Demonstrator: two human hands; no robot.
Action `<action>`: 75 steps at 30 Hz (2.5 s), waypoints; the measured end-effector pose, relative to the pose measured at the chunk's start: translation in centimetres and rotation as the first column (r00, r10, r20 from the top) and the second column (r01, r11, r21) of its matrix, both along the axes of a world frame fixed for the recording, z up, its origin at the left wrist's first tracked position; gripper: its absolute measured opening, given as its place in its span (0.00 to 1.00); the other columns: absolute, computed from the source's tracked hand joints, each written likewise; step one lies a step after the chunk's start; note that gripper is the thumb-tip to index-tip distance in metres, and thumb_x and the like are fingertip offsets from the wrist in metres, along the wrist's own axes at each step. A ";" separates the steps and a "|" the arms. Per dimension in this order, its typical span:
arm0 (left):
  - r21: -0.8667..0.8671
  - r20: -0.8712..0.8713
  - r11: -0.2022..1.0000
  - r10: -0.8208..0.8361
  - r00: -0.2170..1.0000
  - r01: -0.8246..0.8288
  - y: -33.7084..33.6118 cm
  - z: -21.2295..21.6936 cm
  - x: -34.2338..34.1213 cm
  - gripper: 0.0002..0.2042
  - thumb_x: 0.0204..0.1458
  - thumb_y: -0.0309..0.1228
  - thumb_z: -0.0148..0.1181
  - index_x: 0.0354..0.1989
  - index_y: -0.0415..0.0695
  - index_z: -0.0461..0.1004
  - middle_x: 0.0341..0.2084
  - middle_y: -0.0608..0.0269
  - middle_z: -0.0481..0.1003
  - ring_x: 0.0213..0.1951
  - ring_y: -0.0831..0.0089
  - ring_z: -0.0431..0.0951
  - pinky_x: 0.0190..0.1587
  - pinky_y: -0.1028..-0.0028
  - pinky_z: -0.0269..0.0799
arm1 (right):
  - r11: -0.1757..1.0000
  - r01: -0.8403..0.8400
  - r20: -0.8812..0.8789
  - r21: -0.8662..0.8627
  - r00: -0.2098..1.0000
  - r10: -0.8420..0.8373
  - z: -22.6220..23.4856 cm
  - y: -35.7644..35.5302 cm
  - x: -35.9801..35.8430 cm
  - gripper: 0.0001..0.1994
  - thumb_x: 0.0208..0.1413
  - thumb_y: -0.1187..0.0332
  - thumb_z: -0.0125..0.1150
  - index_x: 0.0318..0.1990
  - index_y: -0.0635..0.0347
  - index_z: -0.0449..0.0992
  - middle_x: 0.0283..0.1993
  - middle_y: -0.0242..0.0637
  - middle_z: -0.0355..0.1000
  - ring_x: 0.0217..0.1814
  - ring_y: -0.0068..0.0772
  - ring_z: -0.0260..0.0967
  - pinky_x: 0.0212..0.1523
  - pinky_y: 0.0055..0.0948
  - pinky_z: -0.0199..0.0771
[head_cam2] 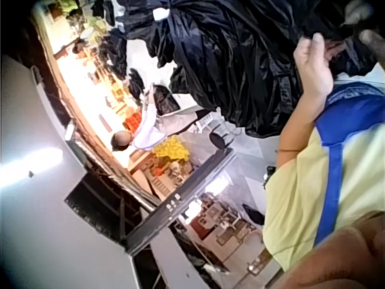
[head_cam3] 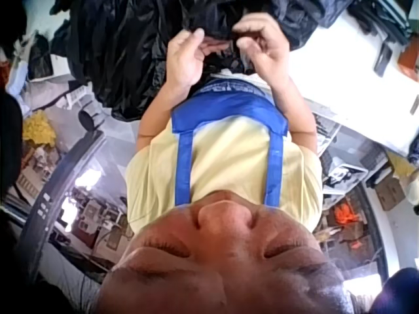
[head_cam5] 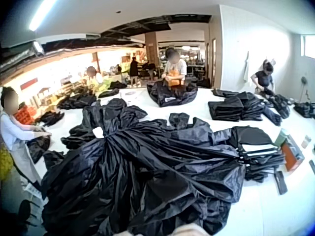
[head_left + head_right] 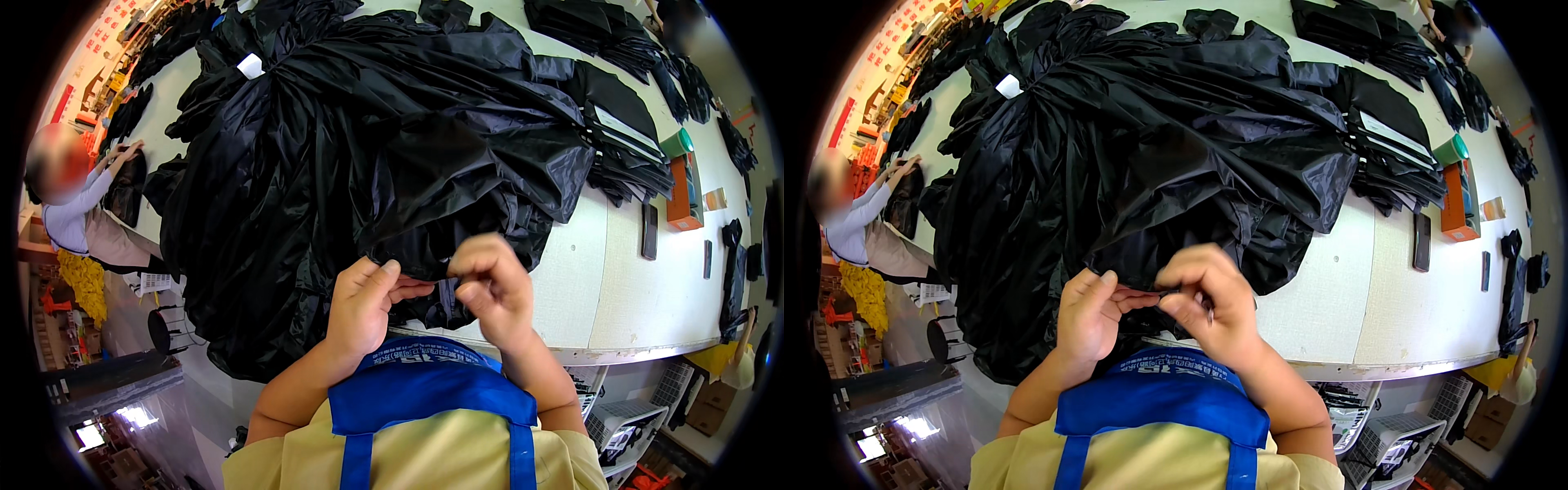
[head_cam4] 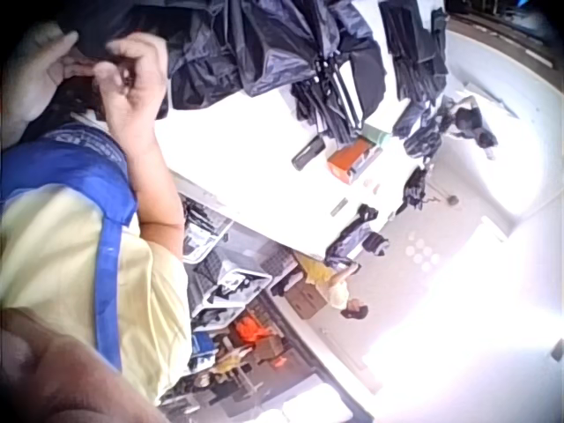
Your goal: The person uses a small blade to trim loose threads and edges from black fabric pieces on a workbench. They repeatedly pick up pieces, trim them, and place them back on the table.
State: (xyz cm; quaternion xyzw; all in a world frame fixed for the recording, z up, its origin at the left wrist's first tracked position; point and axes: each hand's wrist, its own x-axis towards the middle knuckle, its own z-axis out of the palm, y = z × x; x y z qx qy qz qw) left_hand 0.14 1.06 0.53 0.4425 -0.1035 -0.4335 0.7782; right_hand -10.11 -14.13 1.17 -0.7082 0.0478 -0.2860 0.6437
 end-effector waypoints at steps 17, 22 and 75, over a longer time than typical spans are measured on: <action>0.179 0.169 0.983 0.004 0.986 -0.034 0.2 0.6 -0.4 0.11 0.59 0.28 0.46 0.33 0.32 0.71 0.34 0.45 0.76 0.39 0.60 0.78 0.44 0.64 0.75 | 0.815 0.098 -0.124 -0.572 0.971 -0.204 1.2 0.7 -0.9 0.14 0.39 0.71 0.69 0.35 0.63 0.73 0.33 0.40 0.73 0.32 0.40 0.71 0.32 0.32 0.70; 0.054 0.035 0.999 -0.008 0.999 0.006 0.8 -0.2 -0.2 0.14 0.60 0.29 0.45 0.36 0.29 0.72 0.35 0.47 0.76 0.39 0.63 0.78 0.47 0.67 0.73 | 0.967 -0.013 -0.169 -0.254 0.985 -0.031 0.6 0.9 -0.9 0.16 0.38 0.71 0.71 0.36 0.63 0.74 0.34 0.40 0.73 0.32 0.36 0.71 0.30 0.28 0.72; 0.182 0.003 0.982 -0.055 0.998 0.053 -0.7 -0.8 -0.1 0.09 0.61 0.32 0.45 0.31 0.42 0.65 0.15 0.74 0.56 0.17 0.84 0.52 0.22 0.80 0.52 | 0.990 0.133 -0.277 0.036 0.954 -0.118 -2.2 1.0 2.1 0.05 0.45 0.77 0.65 0.31 0.65 0.77 0.23 0.34 0.69 0.23 0.20 0.65 0.26 0.21 0.64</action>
